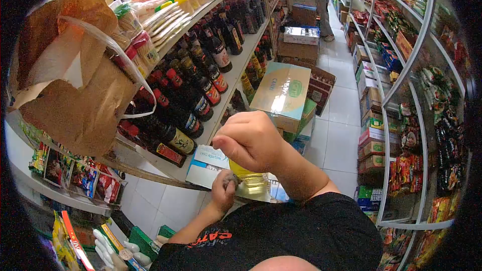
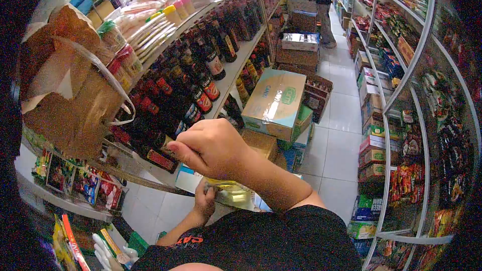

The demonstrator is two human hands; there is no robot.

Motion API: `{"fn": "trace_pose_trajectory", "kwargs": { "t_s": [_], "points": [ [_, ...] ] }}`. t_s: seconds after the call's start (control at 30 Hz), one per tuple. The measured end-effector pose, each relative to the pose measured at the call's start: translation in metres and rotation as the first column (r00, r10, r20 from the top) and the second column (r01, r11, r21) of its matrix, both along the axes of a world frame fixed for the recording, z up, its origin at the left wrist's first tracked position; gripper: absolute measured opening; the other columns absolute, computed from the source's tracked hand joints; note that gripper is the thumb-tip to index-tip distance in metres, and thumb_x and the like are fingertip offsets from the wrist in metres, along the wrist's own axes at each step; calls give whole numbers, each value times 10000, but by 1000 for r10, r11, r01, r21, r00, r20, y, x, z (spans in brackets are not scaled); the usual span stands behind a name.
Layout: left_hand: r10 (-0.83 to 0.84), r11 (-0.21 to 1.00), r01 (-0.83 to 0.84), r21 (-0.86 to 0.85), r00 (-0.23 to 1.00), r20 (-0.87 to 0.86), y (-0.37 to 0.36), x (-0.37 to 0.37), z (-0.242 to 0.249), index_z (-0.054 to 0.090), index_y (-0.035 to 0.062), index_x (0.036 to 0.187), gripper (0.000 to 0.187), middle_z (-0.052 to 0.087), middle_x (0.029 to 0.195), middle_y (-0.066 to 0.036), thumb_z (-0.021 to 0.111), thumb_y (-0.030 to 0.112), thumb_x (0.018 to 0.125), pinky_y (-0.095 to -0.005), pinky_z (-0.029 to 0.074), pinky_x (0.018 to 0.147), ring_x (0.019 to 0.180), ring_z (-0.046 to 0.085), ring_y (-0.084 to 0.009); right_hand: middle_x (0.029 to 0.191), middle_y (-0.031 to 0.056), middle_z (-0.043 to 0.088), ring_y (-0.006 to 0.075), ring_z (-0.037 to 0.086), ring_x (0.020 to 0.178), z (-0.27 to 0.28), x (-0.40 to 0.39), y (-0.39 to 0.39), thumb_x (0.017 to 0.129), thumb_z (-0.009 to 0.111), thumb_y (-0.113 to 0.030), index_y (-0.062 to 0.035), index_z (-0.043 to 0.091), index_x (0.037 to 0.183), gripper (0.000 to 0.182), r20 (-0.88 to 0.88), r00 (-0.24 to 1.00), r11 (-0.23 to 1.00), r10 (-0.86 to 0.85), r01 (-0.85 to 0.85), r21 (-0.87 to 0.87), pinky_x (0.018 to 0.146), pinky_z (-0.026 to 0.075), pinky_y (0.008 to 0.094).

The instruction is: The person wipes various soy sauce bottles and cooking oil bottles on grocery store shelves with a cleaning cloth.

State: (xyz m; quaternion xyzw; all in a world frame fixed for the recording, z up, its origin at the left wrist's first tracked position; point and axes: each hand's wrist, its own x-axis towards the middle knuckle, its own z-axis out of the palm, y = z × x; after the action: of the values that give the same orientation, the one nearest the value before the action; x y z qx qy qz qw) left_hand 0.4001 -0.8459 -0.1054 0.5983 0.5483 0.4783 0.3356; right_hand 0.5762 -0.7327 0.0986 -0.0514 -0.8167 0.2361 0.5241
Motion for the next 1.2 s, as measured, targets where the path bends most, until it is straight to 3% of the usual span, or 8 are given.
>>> {"fn": "trace_pose_trajectory", "kwargs": {
  "t_s": [0.1,0.23,0.37,0.53,0.67,0.87,1.03,1.2],
  "points": [
    [112,977,-119,-180,993,-46,13,1,6,462,-19,1040,302,535,898,-147,405,194,834,-305,405,799,866,525,-241,595,101,548,278,545,538,1,-3,-7,778,573,-125,-36,584,713,111,-14,999,999,-49,49,-3,502,432,344],
    [70,974,-184,133,799,598,41,41,76,456,-20,1080,314,502,1042,-118,368,214,890,-328,358,900,1047,458,-214,621,101,551,286,546,559,-1,-16,-23,741,604,-105,-46,573,747,67,-93,994,997,-54,50,-50,499,432,349],
    [-163,923,-103,372,769,618,47,45,119,469,-9,1074,312,476,1073,-132,414,235,888,-346,358,884,1034,444,-220,738,108,578,259,577,668,5,3,1,714,607,-93,-27,601,851,152,-28,943,936,333,-334,-112,584,448,326],
    [119,885,-196,422,972,202,54,43,34,495,12,1013,411,478,1015,-110,449,397,877,-345,363,836,914,465,-209,949,241,561,389,549,975,-22,-2,50,706,645,-39,36,548,1021,338,-263,247,209,933,-964,-165,843,448,446],
    [-16,940,-58,337,977,212,60,29,1,495,21,919,243,498,928,-120,456,248,841,-351,381,827,879,488,-238,882,102,592,159,595,745,-29,10,53,724,692,-190,15,563,1014,378,-246,511,375,824,-816,-439,654,473,277],
    [238,787,-217,578,970,39,74,32,83,516,23,992,174,474,1135,-178,442,47,835,-351,356,902,1064,465,-283,753,23,540,89,525,676,-35,-13,61,763,592,-74,-27,551,874,127,-307,942,780,140,-295,-552,601,431,229],
    [326,685,-133,717,935,-137,106,34,134,514,14,1062,251,509,1095,-182,434,64,830,-383,370,898,1009,500,-325,725,39,544,104,539,618,-28,-24,48,824,590,-139,-25,541,871,133,-307,938,758,-161,-81,-648,575,433,223],
    [194,861,-74,504,963,-190,79,21,64,528,21,1087,276,547,1055,-162,437,130,850,-377,369,904,1029,496,-310,721,3,529,75,514,603,-37,-17,68,825,601,-181,-43,552,863,151,-341,917,755,-206,-72,-652,543,416,205]
  ]
}}
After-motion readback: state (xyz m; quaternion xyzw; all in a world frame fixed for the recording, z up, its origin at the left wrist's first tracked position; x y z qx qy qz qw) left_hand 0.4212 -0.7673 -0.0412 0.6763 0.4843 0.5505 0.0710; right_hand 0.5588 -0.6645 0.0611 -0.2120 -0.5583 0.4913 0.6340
